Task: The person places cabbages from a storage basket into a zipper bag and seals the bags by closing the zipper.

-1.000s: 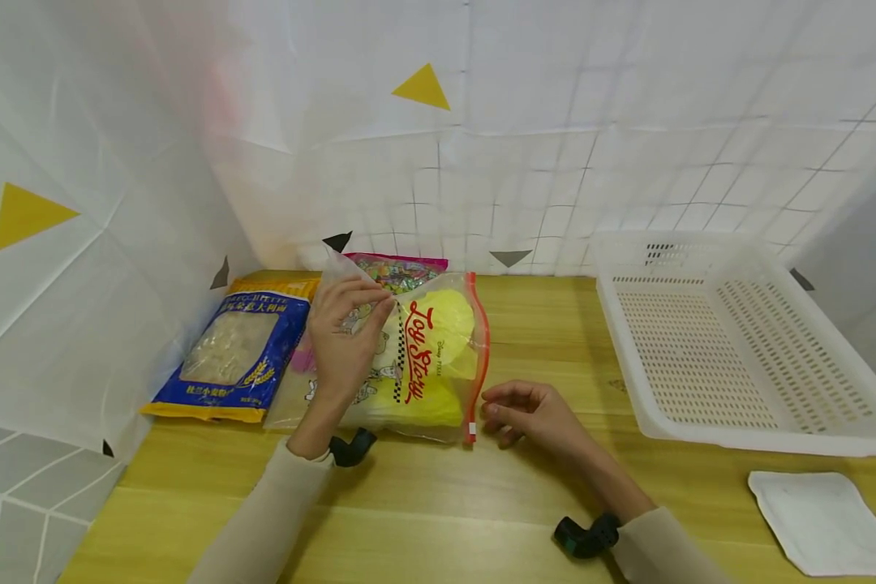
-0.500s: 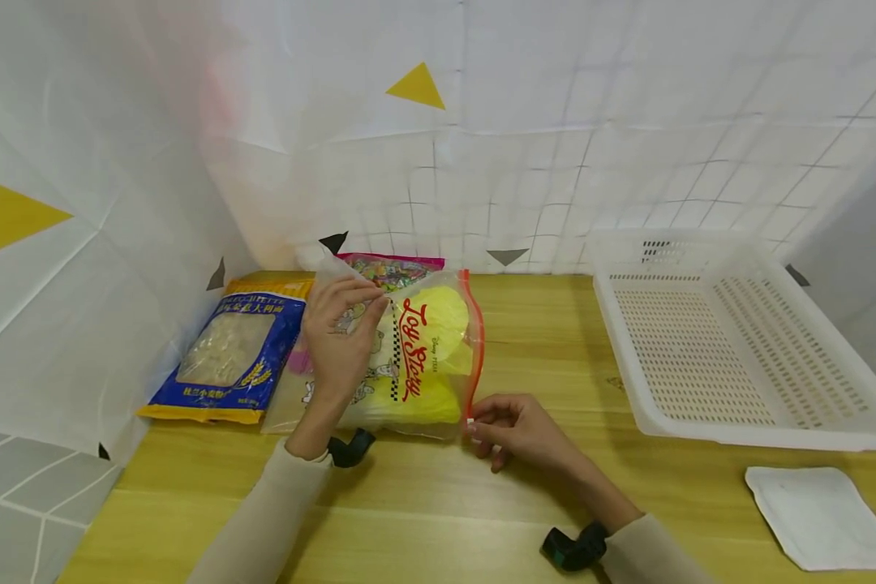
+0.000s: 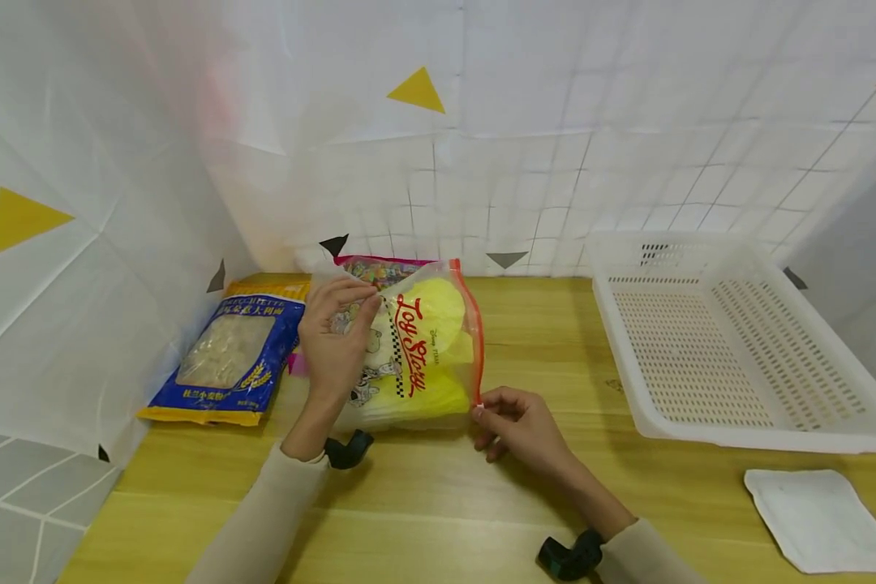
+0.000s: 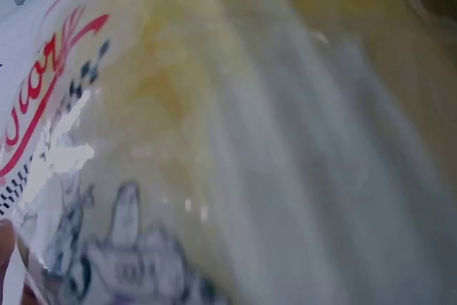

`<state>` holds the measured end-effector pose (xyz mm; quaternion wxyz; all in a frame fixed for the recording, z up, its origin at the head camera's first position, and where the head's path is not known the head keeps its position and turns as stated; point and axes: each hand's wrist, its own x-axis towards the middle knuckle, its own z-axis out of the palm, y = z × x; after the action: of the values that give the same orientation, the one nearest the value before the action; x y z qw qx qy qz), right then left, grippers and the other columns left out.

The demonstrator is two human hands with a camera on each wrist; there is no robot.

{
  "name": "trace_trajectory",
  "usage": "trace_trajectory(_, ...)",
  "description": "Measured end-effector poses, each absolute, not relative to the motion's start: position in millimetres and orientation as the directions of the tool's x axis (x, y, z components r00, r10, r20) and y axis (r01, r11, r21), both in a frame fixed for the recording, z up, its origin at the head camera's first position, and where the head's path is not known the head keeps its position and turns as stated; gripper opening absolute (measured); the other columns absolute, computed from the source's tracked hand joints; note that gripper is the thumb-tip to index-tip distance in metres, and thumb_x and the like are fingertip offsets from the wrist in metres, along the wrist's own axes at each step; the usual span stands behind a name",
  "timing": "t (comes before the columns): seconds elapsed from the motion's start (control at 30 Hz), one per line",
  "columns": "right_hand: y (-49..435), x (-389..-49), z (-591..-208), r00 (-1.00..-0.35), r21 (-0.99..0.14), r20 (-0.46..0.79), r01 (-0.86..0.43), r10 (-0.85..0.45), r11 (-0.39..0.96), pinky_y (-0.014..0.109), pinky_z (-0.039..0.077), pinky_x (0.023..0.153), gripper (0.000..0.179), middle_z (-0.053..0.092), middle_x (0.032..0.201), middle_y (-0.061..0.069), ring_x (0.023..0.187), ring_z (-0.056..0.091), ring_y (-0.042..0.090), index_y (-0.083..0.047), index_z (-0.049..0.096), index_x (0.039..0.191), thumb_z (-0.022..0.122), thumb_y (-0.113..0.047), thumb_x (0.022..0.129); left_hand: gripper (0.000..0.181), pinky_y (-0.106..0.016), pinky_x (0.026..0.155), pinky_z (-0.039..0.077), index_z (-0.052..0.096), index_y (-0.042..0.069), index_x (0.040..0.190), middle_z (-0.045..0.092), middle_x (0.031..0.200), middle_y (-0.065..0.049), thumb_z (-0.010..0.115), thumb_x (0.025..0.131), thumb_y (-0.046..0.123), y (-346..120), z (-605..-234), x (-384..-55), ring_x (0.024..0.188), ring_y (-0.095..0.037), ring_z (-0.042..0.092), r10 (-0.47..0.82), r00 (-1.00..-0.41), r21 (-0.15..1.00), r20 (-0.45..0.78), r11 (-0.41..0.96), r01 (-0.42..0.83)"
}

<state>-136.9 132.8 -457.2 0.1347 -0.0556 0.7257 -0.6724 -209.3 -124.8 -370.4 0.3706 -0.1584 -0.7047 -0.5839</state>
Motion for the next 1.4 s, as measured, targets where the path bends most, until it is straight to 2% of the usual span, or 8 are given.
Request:
trace_trajectory(0.17,137,-144,-455,-0.996,-1.0,-0.023,0.022,-0.084,0.013,0.043,0.062,0.058,0.024,0.076,0.089,0.012,0.07,0.074,0.024,0.003,0.068,0.112,0.069,-0.016,0.098,0.01,-0.036,0.111,0.036,0.078,0.002,0.098,0.072,0.108,-0.018,0.077,0.088,0.001,-126,-368,-207,0.119,-0.022,0.058,-0.221,-0.688,0.723,0.691,0.236,0.649)
trace_trajectory(0.33,141,-156,-446,-0.986,-0.99,0.131,-0.134,0.099,-0.031,0.039,0.063,0.063,0.026,0.077,0.085,0.003,0.075,0.075,0.018,0.006,0.069,0.111,0.068,-0.017,0.099,0.009,-0.037,0.111,0.038,0.079,0.004,0.099,0.071,0.108,-0.016,0.076,0.09,0.005,-126,-366,-206,0.119,-0.015,0.058,-0.232,-0.689,0.727,0.687,0.22,0.651)
trace_trajectory(0.6,144,-180,-424,-0.931,-0.954,0.217,-0.266,0.293,-0.139,0.026,0.059,0.06,0.018,0.074,0.079,-0.004,0.065,0.07,0.013,0.003,0.069,0.107,0.067,-0.013,0.099,0.009,-0.04,0.113,0.04,0.077,0.001,0.098,0.071,0.106,-0.012,0.076,0.091,0.006,-126,-369,-206,0.123,-0.026,0.058,-0.225,-0.719,0.754,0.657,0.179,0.632)
trace_trajectory(0.83,150,-193,-399,-0.9,-0.918,0.248,-0.337,0.358,-0.211,0.021,0.057,0.059,0.005,0.073,0.08,-0.007,0.067,0.068,0.007,-0.009,0.071,0.1,0.066,-0.008,0.098,0.009,-0.04,0.108,0.05,0.07,-0.007,0.096,0.067,0.115,-0.017,0.071,0.093,0.002,-126,-372,-205,0.125,-0.023,0.057,-0.152,-0.79,0.803,0.595,0.074,0.591)
trace_trajectory(1.03,159,-190,-384,-0.86,-0.91,0.316,-0.394,0.401,-0.13,0.022,0.059,0.061,0.011,0.075,0.079,-0.007,0.069,0.069,0.007,0.0,0.071,0.102,0.07,-0.009,0.096,0.008,-0.032,0.102,0.05,0.066,-0.009,0.097,0.065,0.119,-0.024,0.068,0.093,-0.003,-123,-379,-206,0.12,-0.02,0.059,-0.088,-0.788,0.793,0.609,0.056,0.607)
trace_trajectory(1.13,164,-186,-379,-0.865,-0.909,0.323,-0.396,0.385,-0.127,0.023,0.059,0.063,0.015,0.076,0.081,-0.006,0.073,0.069,0.008,0.003,0.07,0.104,0.07,-0.01,0.096,0.008,-0.033,0.107,0.048,0.065,-0.009,0.098,0.065,0.119,-0.025,0.065,0.096,-0.001,-121,-382,-207,0.123,-0.019,0.058,-0.064,-0.793,0.796,0.605,0.05,0.603)
trace_trajectory(1.3,170,-184,-373,-0.873,-0.893,0.353,-0.422,0.337,-0.156,0.024,0.06,0.068,0.014,0.076,0.084,-0.003,0.077,0.071,0.01,0.004,0.069,0.105,0.068,-0.007,0.097,0.011,-0.034,0.106,0.047,0.062,-0.01,0.098,0.067,0.115,-0.011,0.059,0.099,0.001,-120,-385,-205,0.12,-0.019,0.06,-0.041,-0.811,0.812,0.584,0.006,0.584)
trace_trajectory(1.4,173,-181,-371,-0.871,-0.881,0.386,-0.446,0.305,-0.159,0.019,0.056,0.067,0.011,0.076,0.084,-0.004,0.076,0.069,0.009,0.002,0.07,0.105,0.066,-0.005,0.098,0.013,-0.026,0.091,0.052,0.062,-0.011,0.098,0.068,0.11,0.001,0.056,0.1,0.001,-120,-384,-204,0.104,-0.015,0.063,-0.047,-0.81,0.809,0.585,-0.034,0.587)
